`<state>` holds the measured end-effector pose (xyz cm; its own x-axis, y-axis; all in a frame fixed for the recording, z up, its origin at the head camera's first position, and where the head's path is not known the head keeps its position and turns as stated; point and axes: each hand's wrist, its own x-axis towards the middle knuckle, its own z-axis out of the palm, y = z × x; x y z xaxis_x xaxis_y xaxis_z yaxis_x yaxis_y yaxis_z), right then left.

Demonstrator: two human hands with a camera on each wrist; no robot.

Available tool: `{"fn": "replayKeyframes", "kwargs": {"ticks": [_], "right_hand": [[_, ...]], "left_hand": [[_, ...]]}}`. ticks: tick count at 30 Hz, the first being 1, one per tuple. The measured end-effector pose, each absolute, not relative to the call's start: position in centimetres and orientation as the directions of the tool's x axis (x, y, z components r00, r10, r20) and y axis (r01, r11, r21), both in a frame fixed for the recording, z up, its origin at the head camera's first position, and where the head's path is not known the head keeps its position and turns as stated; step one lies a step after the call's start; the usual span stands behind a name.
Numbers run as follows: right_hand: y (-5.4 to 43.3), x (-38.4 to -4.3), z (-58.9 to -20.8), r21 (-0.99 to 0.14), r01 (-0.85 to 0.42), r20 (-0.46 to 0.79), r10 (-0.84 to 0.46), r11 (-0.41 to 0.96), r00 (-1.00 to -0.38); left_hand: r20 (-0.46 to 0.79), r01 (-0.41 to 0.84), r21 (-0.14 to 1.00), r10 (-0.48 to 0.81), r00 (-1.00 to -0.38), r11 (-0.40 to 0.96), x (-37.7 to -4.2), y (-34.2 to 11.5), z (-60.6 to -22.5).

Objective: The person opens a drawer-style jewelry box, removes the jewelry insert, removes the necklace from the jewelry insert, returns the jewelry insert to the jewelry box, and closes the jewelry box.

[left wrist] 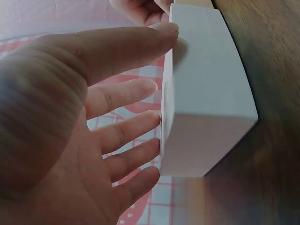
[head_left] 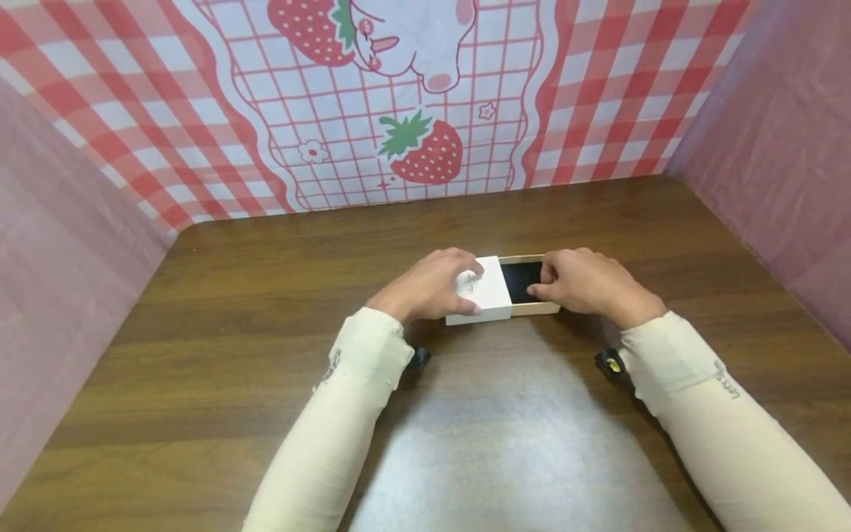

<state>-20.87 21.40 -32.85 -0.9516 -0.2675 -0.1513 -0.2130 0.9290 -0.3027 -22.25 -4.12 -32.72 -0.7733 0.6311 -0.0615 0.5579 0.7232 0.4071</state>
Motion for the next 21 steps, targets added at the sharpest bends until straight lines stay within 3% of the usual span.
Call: {"fn": "replayKeyframes", "kwargs": {"ticks": [21], "right_hand": [[21.4,-20.8,-32.9,-0.309,-0.230,-0.149,-0.286,0.923,-0.947]], "left_hand": [[-0.122,0.448,0.483,0.565,-0.816,0.752,-21.6,-7.0,-33.4]]}}
